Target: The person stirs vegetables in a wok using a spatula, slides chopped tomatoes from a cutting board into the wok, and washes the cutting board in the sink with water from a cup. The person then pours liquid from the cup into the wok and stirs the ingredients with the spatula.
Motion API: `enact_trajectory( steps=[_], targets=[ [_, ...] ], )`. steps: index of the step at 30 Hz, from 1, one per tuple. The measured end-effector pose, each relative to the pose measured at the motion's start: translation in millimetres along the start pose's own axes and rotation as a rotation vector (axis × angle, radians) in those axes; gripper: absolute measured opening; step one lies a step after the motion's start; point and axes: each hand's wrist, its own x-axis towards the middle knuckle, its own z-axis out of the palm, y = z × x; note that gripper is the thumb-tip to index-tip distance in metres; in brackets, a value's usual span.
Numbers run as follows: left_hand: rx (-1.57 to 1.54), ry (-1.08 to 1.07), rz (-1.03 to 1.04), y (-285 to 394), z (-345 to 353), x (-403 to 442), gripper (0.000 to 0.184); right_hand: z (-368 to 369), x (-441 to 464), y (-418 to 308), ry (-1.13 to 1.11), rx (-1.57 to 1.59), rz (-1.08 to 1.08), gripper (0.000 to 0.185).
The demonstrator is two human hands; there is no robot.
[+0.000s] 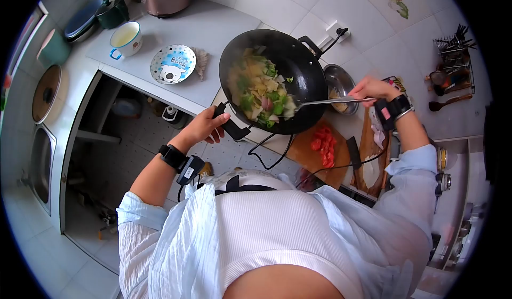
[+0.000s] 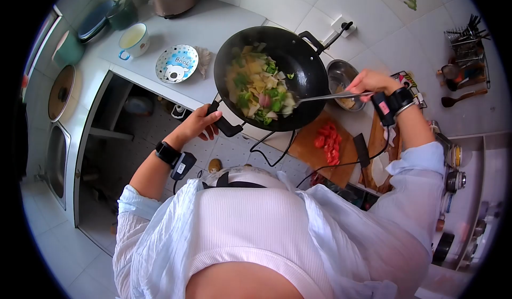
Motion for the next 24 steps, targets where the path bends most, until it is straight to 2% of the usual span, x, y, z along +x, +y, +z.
enact_trajectory(
  steps=[3,6,7,9,10,11,13,15,17,18,21,22,24],
  targets=[
    [-0.025,0.012,0.021,-2.2,1.3,1.4,0.043,40.2,19.7,5.4,-0.144,0.271,-0.031,0.024],
    [-0.004,0.024,0.007,-1.9,1.8,0.7,0.041,92.6,27.3,-0.9,0.047,0.299,-0.250,0.024],
    [0.016,0.024,-0.010,-0.8,1.4,0.3,0.039,99.2,28.3,0.6,0.114,0.196,-0.355,0.025],
    [0.036,0.024,-0.012,0.5,0.7,0.2,0.039,118.5,21.1,5.3,0.652,-0.399,-0.960,0.029],
    [0.048,0.021,-0.011,1.1,1.2,0.9,0.039,124.1,-15.5,-14.8,0.601,-0.452,-0.749,0.029],
    [0.052,0.015,-0.013,1.9,1.5,1.0,0.039,119.4,-32.8,-20.0,0.604,-0.447,-0.743,0.029],
    [0.006,0.022,0.010,1.3,2.0,-0.6,0.042,111.3,-56.4,-24.0,0.652,-0.758,-0.639,0.025],
    [0.003,0.021,0.009,-1.0,2.2,1.3,0.042,88.0,-72.9,-27.3,0.664,-0.712,-0.552,0.021],
    [0.004,0.022,0.012,-2.0,3.0,1.2,0.041,50.3,-63.9,-14.4,0.559,-0.703,-0.560,0.019],
    [-0.003,0.020,0.016,-1.4,2.9,0.7,0.041,40.2,-69.1,-28.0,0.412,-0.539,-0.233,0.018],
    [-0.013,0.023,0.021,-0.3,2.6,0.4,0.040,9.8,-55.7,-22.7,0.139,-0.318,-0.022,0.018],
    [-0.018,0.025,0.017,-0.7,2.9,0.2,0.040,12.9,-52.1,-23.0,0.141,-0.320,-0.022,0.018],
    [-0.024,0.026,0.021,-2.1,2.9,1.0,0.040,30.0,-35.8,-28.7,-0.162,-0.298,-0.025,0.020]
  ],
)
